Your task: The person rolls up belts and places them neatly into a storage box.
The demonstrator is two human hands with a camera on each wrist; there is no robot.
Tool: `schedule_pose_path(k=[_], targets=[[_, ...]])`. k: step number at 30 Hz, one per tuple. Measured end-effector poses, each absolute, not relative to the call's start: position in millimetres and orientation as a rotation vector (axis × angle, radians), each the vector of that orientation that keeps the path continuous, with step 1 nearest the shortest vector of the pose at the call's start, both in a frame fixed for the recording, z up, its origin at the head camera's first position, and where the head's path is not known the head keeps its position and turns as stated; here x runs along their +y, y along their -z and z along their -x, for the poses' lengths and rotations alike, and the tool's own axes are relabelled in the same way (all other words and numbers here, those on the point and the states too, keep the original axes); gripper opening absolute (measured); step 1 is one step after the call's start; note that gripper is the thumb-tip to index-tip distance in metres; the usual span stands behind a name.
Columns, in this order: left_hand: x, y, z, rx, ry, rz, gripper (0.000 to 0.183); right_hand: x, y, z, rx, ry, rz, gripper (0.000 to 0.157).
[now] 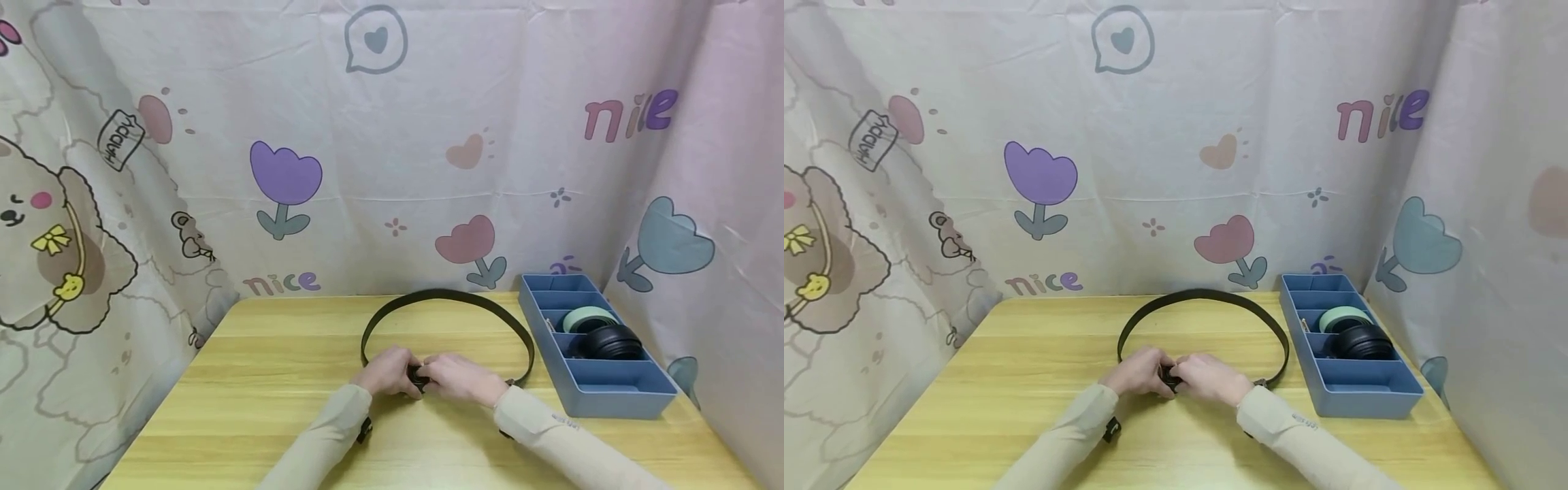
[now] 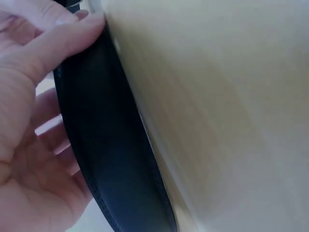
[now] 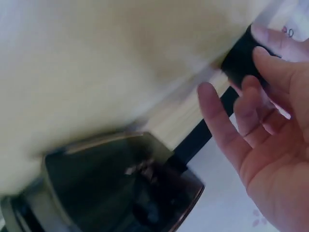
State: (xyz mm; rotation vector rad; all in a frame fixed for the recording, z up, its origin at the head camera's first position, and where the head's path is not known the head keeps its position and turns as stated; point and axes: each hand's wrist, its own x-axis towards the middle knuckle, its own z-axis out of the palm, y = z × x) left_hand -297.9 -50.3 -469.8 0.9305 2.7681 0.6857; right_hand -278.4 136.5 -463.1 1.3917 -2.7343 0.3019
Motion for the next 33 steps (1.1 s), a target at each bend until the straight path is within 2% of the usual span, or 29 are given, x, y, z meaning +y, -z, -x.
schedule_pose_path(k=[2, 7, 10, 15, 24, 30, 33], targets=[[-51, 471, 296, 2.828, -0.672, -0.9, 0.021, 132, 462, 277, -2.724, -0.296, -1.377, 0.007], [-53, 468, 295, 2.902, -0.668, -0.883, 0.031, 126, 456, 278, -2.754, -0.331, -1.355, 0.015], [-55, 463, 298, 2.829, -0.648, -0.946, 0.026, 128, 456, 280, -2.756, -0.277, -1.363, 0.014], [-58, 459, 303, 2.702, -0.586, -1.007, 0.041, 132, 457, 284, -2.713, -0.154, -1.412, 0.012], [-54, 463, 300, 2.803, -0.655, -0.885, 0.02, 126, 460, 279, -2.695, -0.223, -1.332, 0.016], [-56, 464, 300, 2.803, -0.639, -0.956, 0.022, 126, 464, 281, -2.722, -0.285, -1.319, 0.015], [-61, 463, 303, 2.701, -0.658, -1.017, 0.033, 130, 465, 286, -2.717, -0.228, -1.358, 0.01]])
